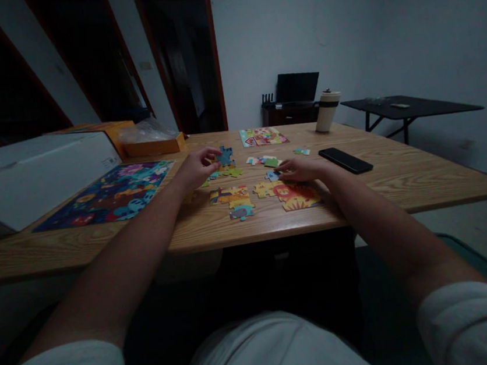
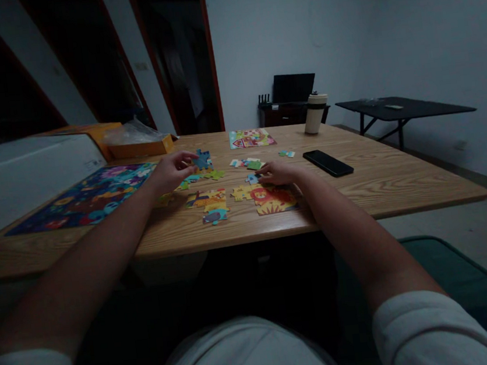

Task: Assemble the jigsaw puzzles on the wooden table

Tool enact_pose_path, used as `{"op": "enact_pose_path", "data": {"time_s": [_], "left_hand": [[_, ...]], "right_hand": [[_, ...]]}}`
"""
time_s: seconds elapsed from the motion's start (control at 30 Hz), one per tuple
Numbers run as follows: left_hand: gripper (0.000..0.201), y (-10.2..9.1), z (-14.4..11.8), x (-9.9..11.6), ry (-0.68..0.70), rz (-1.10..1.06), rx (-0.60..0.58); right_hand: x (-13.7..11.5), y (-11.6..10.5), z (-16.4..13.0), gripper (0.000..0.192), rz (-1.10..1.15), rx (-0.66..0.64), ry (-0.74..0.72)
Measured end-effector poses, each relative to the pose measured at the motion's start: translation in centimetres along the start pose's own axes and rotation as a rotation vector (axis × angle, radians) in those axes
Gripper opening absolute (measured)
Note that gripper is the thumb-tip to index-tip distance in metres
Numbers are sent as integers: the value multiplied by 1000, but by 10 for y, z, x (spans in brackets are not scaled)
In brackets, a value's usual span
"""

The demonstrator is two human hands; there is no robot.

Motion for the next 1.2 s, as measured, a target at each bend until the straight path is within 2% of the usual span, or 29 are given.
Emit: {"op": "enact_pose_path", "data": {"time_s": [0.23, 0.33, 0.43, 0.57, 0.73, 0.87, 0.97, 1.03, 1.1, 1.2], "left_hand": [[30, 3, -1, -2, -5, -14, -8], [31, 11, -3, 3, -42, -90, -59], [31, 24, -2, 13, -88, -172, -181], [28, 49, 8, 27, -62, -132, -367], [38, 79, 14, 32, -14, -71, -408], [39, 89, 7, 32, -4, 134, -501], [34, 88, 4, 33, 74, 299, -560], [33, 87, 5, 35, 192, 359, -530], [35, 89, 5, 35, 281, 340, -524], [38, 94, 4, 32, 307, 280, -589]], "right_hand": [[4, 1, 2, 40, -19, 0, 23], [1, 0, 2, 39, -28, -23, 8], [-1, -2, -1, 38, -31, -54, -8], [-3, -4, -4, 38, -9, -55, -36], [-4, -5, -5, 41, 12, -30, -13], [-8, -6, -6, 44, 26, -53, 36], [-11, -5, -7, 48, 50, -75, 101], [-15, -4, -7, 48, 88, -37, 107], [-21, -4, -6, 47, 129, 43, 58], [-27, -3, -6, 45, 176, 122, 18]]}}
Point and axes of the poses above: each hand's wrist, its own z-axis towards the middle knuckle, its own y-axis out of the palm, x = y × z, the point moved 3 cm from there along z, towards the middle knuckle, and after that the axes turned 5 degrees about y, right-handed, at the moved point
